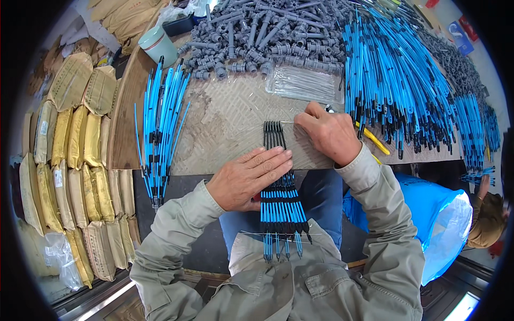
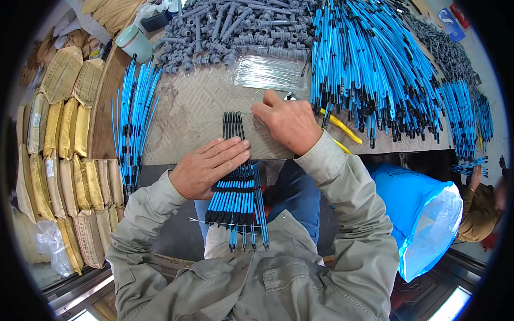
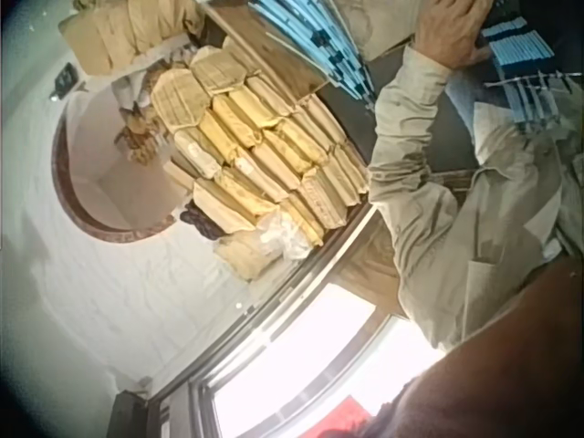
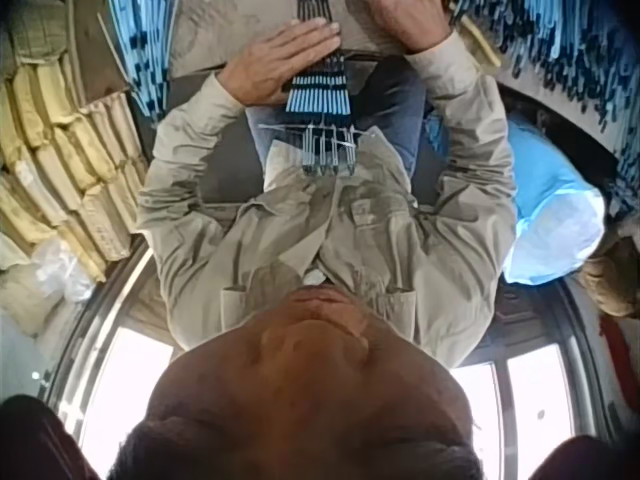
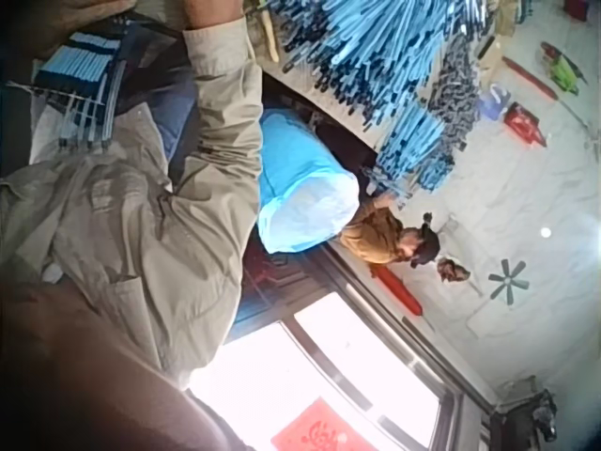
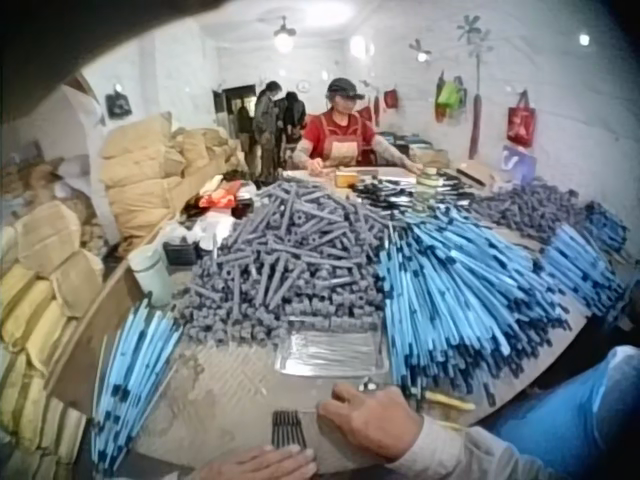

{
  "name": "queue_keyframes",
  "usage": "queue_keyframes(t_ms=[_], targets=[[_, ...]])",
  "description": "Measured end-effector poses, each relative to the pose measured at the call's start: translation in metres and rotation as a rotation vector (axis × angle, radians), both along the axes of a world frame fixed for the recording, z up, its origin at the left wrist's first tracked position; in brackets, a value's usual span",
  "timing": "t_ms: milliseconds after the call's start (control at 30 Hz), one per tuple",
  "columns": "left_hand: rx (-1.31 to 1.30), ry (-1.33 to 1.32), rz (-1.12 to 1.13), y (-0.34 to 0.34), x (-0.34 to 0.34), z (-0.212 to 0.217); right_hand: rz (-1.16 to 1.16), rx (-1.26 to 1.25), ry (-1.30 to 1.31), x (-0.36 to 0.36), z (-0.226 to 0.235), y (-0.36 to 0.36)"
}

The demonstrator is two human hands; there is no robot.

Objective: The person tightens an umbrella hub assembly using pliers, then gathers umbrella ribs from the table, threads a wire through their ends, and fits them into a plastic umbrella hub.

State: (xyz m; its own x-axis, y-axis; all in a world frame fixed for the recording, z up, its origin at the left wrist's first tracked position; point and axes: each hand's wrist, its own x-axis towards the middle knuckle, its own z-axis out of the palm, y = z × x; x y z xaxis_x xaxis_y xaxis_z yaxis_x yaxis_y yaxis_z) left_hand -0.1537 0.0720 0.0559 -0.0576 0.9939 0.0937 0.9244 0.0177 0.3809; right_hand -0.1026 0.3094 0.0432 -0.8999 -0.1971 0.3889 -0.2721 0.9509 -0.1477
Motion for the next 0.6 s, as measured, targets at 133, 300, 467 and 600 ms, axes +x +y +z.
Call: queue_keyframes(t_ms=[133, 300, 467, 600], targets=[[0.0, 0.02, 0.001, -0.0014, -0.0005, -0.0015, 0.015, 0.003, -0.001, -0.0023, -0.0009, 0.0007], [-0.008, 0.03, 0.0, -0.001, -0.0005, -0.0013, 0.043, -0.026, 0.002, -0.0029, -0.0005, 0.0027], [0.008, 0.013, 0.001, -0.0003, -0.0009, -0.0025, 0.036, -0.044, -0.013, -0.0036, -0.001, 0.0042], [0.015, 0.028, 0.001, -0.0005, -0.0003, -0.0065, 0.035, -0.058, -0.03, -0.0026, 0.0015, 0.0033]])
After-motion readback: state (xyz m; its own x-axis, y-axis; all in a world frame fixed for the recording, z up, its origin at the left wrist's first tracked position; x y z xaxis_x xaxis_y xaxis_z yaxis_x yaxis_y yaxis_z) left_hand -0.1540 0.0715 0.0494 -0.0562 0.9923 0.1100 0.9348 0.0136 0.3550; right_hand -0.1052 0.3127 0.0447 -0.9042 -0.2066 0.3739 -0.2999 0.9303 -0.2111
